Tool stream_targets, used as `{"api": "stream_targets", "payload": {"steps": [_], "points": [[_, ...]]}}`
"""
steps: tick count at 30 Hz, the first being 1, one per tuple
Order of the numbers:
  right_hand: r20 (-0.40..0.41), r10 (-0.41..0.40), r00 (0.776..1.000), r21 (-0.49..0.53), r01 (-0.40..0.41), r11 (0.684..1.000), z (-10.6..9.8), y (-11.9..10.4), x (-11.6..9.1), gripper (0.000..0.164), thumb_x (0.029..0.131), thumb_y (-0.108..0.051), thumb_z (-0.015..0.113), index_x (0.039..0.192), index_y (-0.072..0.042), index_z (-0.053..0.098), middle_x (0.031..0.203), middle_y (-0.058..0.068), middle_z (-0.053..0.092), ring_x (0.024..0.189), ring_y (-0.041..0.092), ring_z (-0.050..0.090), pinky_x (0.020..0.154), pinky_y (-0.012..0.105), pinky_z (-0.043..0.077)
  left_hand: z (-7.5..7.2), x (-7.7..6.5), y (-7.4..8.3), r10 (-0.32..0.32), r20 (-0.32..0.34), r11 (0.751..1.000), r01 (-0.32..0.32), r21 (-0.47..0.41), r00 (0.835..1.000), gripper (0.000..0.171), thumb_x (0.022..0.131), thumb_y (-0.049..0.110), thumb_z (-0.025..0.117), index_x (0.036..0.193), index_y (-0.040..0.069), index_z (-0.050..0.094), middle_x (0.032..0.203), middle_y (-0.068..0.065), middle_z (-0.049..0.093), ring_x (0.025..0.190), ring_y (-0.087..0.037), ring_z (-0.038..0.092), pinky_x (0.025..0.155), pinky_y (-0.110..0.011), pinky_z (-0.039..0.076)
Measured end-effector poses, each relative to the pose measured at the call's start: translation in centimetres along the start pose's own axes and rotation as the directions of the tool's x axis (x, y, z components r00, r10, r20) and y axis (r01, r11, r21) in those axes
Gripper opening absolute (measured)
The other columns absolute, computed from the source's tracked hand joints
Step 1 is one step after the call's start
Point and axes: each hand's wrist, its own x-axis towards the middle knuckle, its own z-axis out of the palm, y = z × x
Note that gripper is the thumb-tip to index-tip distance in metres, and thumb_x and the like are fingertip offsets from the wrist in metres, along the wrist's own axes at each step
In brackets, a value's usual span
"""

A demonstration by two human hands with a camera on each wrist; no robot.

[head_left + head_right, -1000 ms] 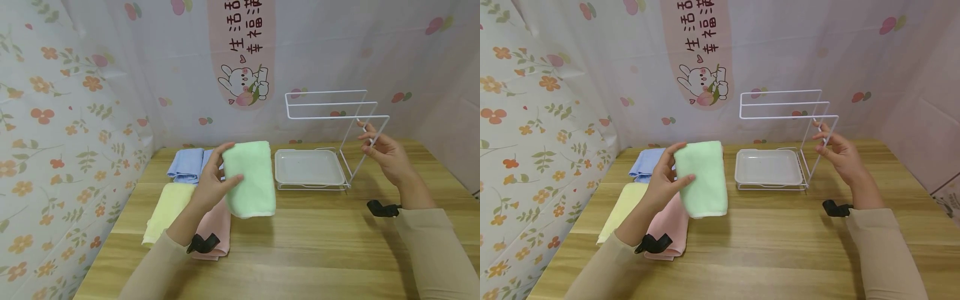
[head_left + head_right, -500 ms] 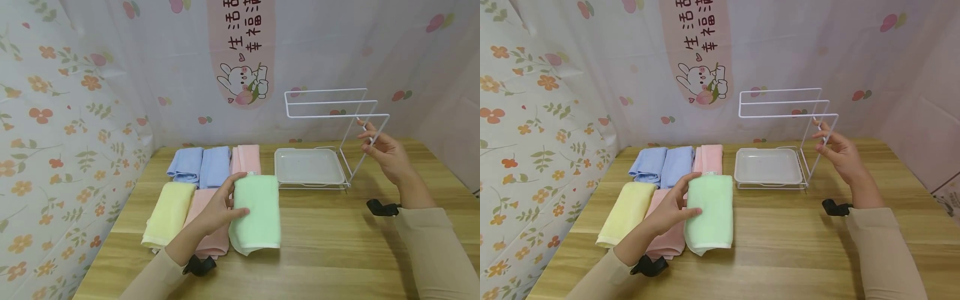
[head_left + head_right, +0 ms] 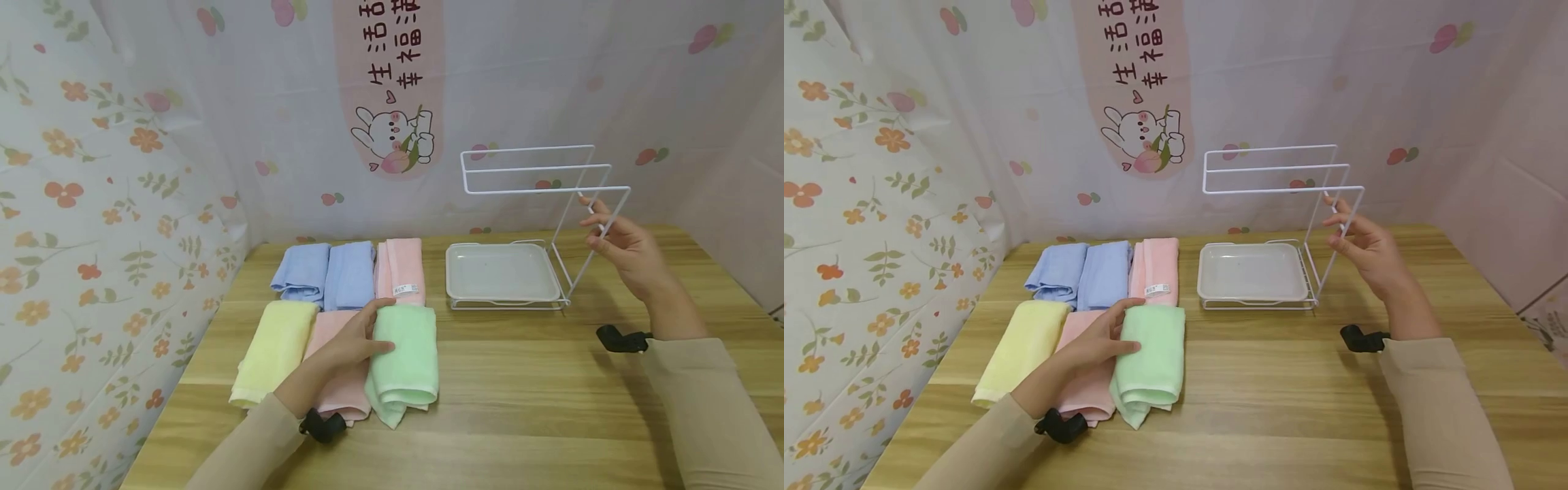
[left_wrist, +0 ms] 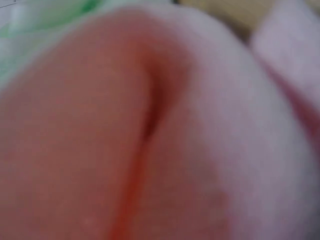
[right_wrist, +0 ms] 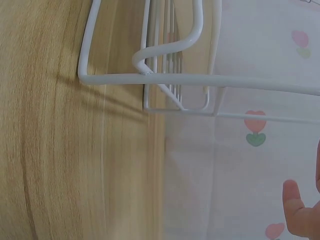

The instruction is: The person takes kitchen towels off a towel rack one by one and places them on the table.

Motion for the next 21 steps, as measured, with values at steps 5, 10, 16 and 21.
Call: {"api": "stream_targets", "payload": {"steps": [5,10,16,21], "points": [[-0.007,0.008,1.000,-0.005,-0.009,1.000,0.0,0.2,0.0,0.028,0.097,0.013,0.048,0.121,0.005,0.060,0.158,-0.002,0.041,0.156,0.017,-0.001,0.124,0.026,0.015,0.2,0.1,-0.7,0.014,-0.055,0.991,-0.006,0.132,0.998,0.073,0.090,-0.003,0.066,0.152,0.015,0.031,0.147,-0.023,0.044,0.130,-0.036,0.048,0.105,-0.050,0.047],[-0.016,0.008,1.000,-0.012,-0.008,1.000,0.1,0.2,0.1,0.029,0.096,0.015,0.048,0.120,0.005,0.062,0.157,-0.002,0.043,0.156,0.017,0.001,0.121,0.022,0.021,0.8,-0.5,-0.5,0.092,-0.169,0.895,-0.008,0.446,0.981,0.070,0.087,0.007,0.075,0.148,0.013,0.041,0.141,-0.021,0.050,0.123,-0.034,0.053,0.103,-0.051,0.046],[-0.025,0.014,1.000,-0.043,-0.015,0.999,0.1,0.0,0.3,0.031,0.095,0.016,0.049,0.120,0.004,0.063,0.157,-0.002,0.043,0.156,0.018,0.005,0.107,0.015,0.039,1.5,-1.9,0.5,0.150,-0.219,0.624,0.080,0.777,0.964,0.070,0.088,0.035,0.075,0.148,0.010,0.047,0.146,-0.025,0.039,0.112,-0.040,0.050,0.082,-0.049,0.051],[-0.037,0.055,0.998,-0.080,-0.057,0.995,-0.1,-0.7,-0.3,0.037,0.096,0.014,0.050,0.129,0.002,0.060,0.158,-0.005,0.041,0.154,0.010,0.014,0.111,0.015,0.035,2.0,-3.5,0.8,-0.036,-0.120,0.516,0.122,0.848,0.992,0.105,0.081,0.066,0.068,0.159,0.014,0.021,0.168,-0.013,0.001,0.146,-0.044,0.021,0.101,-0.062,0.039]]}}
